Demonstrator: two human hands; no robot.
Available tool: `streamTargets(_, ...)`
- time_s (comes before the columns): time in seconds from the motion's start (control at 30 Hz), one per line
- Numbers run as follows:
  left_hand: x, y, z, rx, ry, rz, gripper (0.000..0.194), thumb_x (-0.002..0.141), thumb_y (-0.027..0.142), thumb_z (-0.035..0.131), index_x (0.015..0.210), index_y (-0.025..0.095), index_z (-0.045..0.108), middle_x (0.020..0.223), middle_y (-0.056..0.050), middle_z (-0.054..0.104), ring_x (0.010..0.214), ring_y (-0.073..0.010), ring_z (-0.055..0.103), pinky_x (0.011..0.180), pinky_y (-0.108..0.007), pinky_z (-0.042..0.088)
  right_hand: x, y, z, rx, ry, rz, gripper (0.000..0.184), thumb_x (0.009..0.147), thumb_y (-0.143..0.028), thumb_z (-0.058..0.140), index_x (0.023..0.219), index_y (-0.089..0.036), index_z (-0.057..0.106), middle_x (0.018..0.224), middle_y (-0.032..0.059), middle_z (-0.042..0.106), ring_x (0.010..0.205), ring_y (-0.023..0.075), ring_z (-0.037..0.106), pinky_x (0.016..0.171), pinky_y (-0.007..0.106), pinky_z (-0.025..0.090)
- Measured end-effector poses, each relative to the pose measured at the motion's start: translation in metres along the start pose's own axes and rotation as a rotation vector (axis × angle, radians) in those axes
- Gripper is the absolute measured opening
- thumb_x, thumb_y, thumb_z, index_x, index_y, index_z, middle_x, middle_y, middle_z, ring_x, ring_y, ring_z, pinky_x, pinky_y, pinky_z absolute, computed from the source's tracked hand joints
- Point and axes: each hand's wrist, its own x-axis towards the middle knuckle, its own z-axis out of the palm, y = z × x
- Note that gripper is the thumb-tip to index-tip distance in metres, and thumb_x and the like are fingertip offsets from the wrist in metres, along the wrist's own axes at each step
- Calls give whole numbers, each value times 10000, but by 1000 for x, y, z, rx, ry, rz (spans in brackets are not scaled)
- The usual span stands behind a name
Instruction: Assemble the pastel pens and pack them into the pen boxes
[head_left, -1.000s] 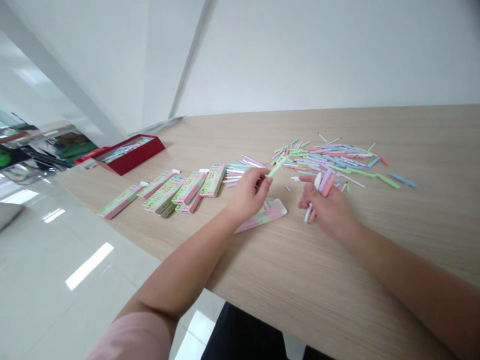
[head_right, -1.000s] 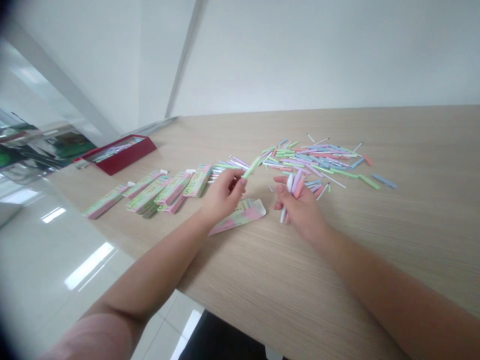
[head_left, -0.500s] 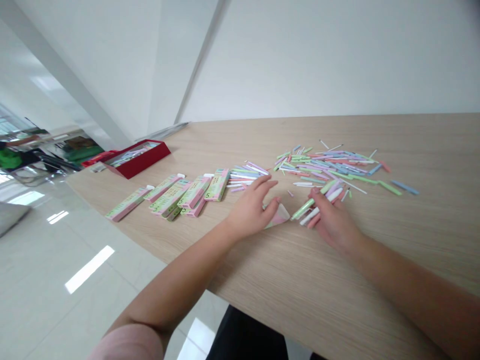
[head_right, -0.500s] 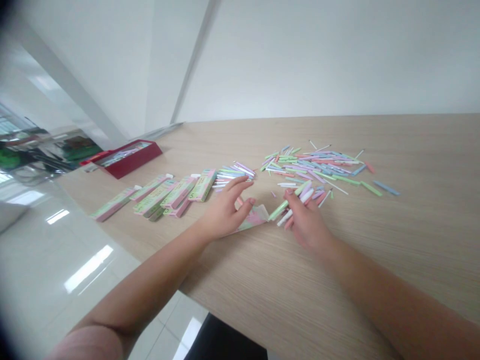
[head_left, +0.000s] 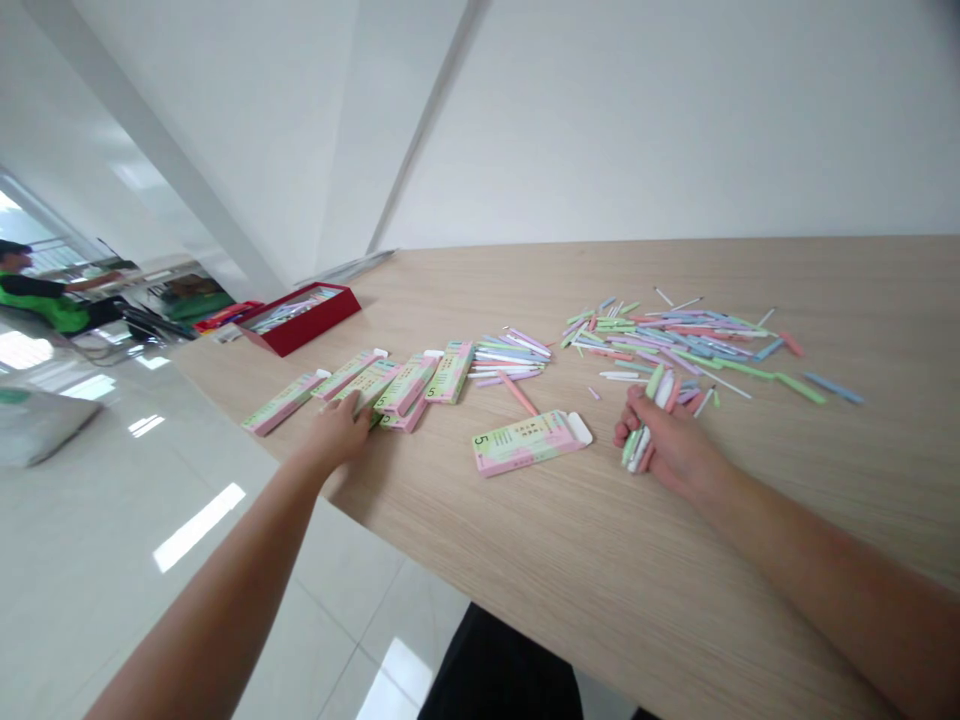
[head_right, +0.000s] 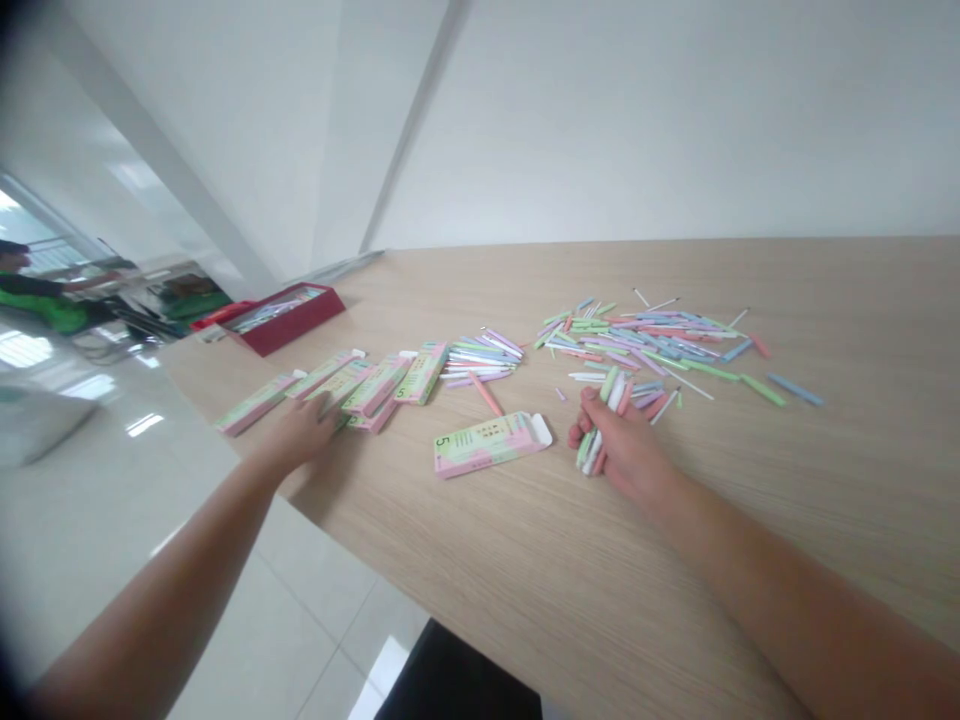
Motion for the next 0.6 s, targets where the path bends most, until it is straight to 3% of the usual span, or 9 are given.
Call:
streamTargets(0.13, -3, -2, 13, 53, -17, 40, 655, 979, 511, 434, 1504, 123, 477, 1475, -264, 534, 1365, -416, 522, 1125, -523, 418, 0, 3, -2, -56, -29, 14, 450, 793, -569, 828, 780, -237, 525, 622, -57, 521, 552, 132, 588, 457, 242, 493)
streamTargets(0.3, -7, 12, 23, 77, -4, 72, 673, 960, 466, 481, 1558, 165, 411, 1511, -245, 496, 1402, -411, 486, 1129, -526, 416, -2, 2, -1, -82, -38, 14, 472, 782, -569, 833, 750, -226, 510, 614, -49, 511, 562, 136, 587, 442, 231, 477)
streamTargets(0.43, -11, 25, 20, 90, 18, 26, 666, 956, 509, 495, 1550, 212, 435, 1521, -231, 497, 1385, -446, 491, 1099, -603, 411, -2, 2, -1, -94, -42, 23, 469, 784, -570, 826, 747, -228, 507, 608, -48, 510, 561, 144, 590, 431, 234, 469)
streamTargets(0.6, -17, 28, 3, 18, 116, 6, 600, 994, 546, 423, 1455, 182, 546, 1352, -219, 649, 1231, -418, 619, 1017, -521, 479, -3, 1, -1, -100, -58, 21, 471, 781, -557, 830, 732, -223, 502, 607, -53, 509, 556, 133, 596, 426, 222, 458)
